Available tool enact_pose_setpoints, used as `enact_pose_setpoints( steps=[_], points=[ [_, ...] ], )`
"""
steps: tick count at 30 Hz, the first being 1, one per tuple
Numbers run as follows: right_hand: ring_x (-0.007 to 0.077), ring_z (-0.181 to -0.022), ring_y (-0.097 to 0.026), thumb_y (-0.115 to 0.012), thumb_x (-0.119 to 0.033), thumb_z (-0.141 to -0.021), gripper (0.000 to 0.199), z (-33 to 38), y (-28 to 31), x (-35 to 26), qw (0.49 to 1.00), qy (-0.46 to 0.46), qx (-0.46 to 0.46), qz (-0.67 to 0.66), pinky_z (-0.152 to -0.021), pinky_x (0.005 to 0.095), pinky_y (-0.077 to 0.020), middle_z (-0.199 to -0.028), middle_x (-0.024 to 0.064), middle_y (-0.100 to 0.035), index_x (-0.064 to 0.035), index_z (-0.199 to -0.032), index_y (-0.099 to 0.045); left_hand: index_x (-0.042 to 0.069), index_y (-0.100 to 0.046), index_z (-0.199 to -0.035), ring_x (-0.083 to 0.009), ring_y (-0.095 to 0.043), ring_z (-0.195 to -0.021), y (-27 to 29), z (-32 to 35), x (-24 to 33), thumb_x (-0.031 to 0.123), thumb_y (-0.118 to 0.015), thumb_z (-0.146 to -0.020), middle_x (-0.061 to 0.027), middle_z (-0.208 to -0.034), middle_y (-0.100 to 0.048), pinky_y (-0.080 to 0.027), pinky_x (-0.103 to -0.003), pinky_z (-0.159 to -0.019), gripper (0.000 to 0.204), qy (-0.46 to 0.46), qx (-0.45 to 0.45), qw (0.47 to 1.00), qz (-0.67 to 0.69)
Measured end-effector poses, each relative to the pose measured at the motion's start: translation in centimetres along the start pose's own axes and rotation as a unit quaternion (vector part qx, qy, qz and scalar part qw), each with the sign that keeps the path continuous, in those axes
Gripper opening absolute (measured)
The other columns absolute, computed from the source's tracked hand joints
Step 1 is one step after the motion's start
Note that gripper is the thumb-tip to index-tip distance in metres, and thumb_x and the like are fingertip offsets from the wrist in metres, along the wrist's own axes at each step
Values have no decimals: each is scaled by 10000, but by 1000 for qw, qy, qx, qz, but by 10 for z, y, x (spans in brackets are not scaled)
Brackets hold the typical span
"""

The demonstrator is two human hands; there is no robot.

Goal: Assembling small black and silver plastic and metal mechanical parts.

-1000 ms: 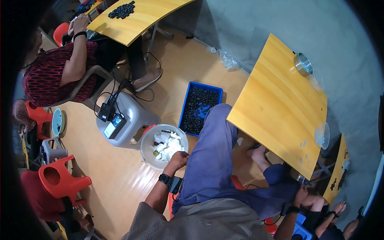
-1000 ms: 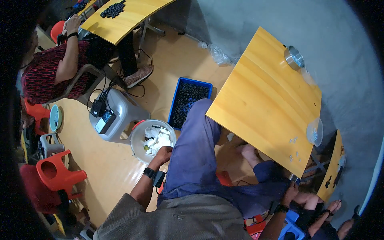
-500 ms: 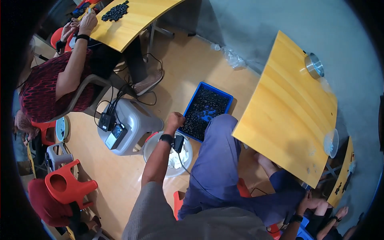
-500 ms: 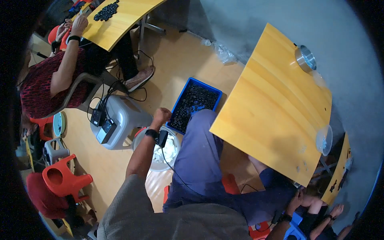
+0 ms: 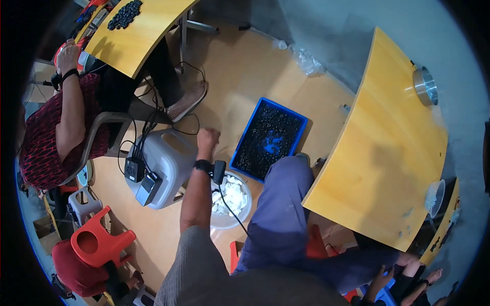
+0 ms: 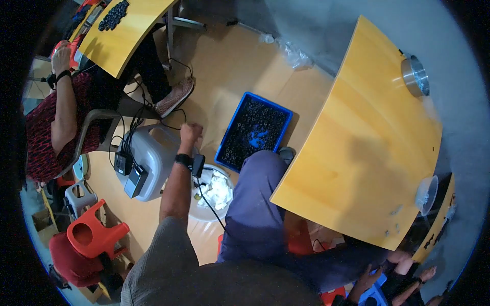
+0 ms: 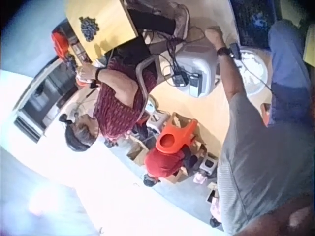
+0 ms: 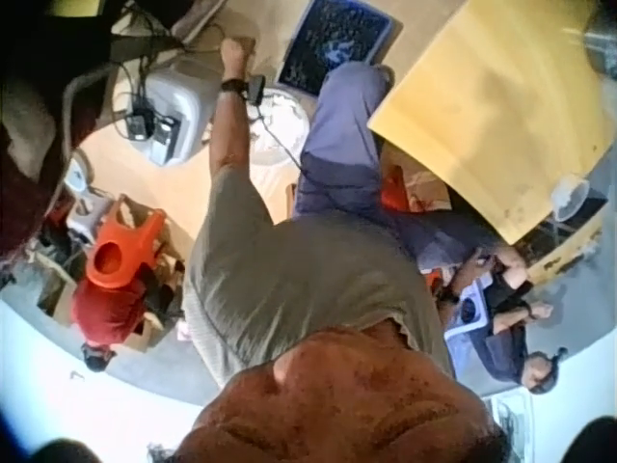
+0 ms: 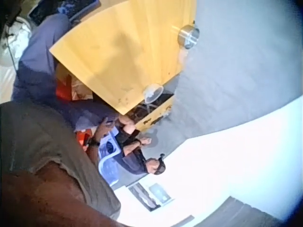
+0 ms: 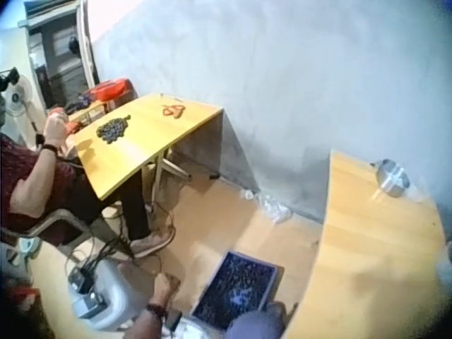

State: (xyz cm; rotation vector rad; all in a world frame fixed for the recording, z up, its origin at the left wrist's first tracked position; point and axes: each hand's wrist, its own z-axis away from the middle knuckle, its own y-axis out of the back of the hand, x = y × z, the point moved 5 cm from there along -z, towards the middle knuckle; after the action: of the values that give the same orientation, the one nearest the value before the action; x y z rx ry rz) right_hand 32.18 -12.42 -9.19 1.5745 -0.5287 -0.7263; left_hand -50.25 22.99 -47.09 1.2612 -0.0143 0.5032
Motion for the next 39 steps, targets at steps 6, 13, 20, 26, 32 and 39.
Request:
enact_pose_setpoints(
  steps=[6,13,20,26,32,39],
  points=[
    [323,-1266,-535,-667,-95,-911,398,121,-26,-165,946,245,-164,-135,-1070,373,-417,-1305,205,-578,28,-1279,-579,56,-754,-770,-255,-707,-615,191,-45,8,306,-655,-832,-124,-614,-674,-568,-387,-650,276,33,55,982,178],
    [231,-1051,-643,-638,-102,-930,232,147,-36,-219,824,152,-534,-116,-923,324,-490,-1130,132,-674,38,-1112,-666,26,-735,-770,-348,-712,-742,104,-108,-12,251,-654,-810,-192,-772,-708,-577,-430,-702,242,-37,-19,998,41],
    [271,-956,-687,-639,-228,-990,252,106,5,-149,921,-88,-337,-174,-900,384,-531,-976,153,-746,-50,-1137,-740,-10,-712,-1001,-398,-681,-1043,-97,-65,-12,122,-661,-787,-242,-1080,-702,-541,-458,-906,256,96,-241,965,46],
    [170,-774,-646,-640,-208,-975,239,75,12,-97,946,-91,-261,-168,-724,313,-513,-875,81,-718,15,-997,-723,-5,-645,-1091,-411,-658,-1089,-81,-41,-35,106,-673,-794,-262,-1092,-688,-536,-471,-935,318,111,-82,990,10],
    [128,-690,-602,-667,-177,-953,201,67,-3,-73,947,-80,-255,-175,-632,282,-475,-768,53,-676,11,-901,-713,19,-648,-1057,-450,-666,-984,-83,-37,-25,89,-636,-789,-259,-996,-697,-527,-530,-887,277,53,-14,997,54],
    [117,-653,-583,-656,-246,-974,280,59,-3,-106,937,-96,-277,-190,-609,258,-456,-750,40,-679,17,-898,-712,23,-703,-919,-418,-685,-887,-91,-48,-27,81,-611,-820,-229,-891,-703,-558,-499,-805,147,-21,-3,998,-54]
  ],
)
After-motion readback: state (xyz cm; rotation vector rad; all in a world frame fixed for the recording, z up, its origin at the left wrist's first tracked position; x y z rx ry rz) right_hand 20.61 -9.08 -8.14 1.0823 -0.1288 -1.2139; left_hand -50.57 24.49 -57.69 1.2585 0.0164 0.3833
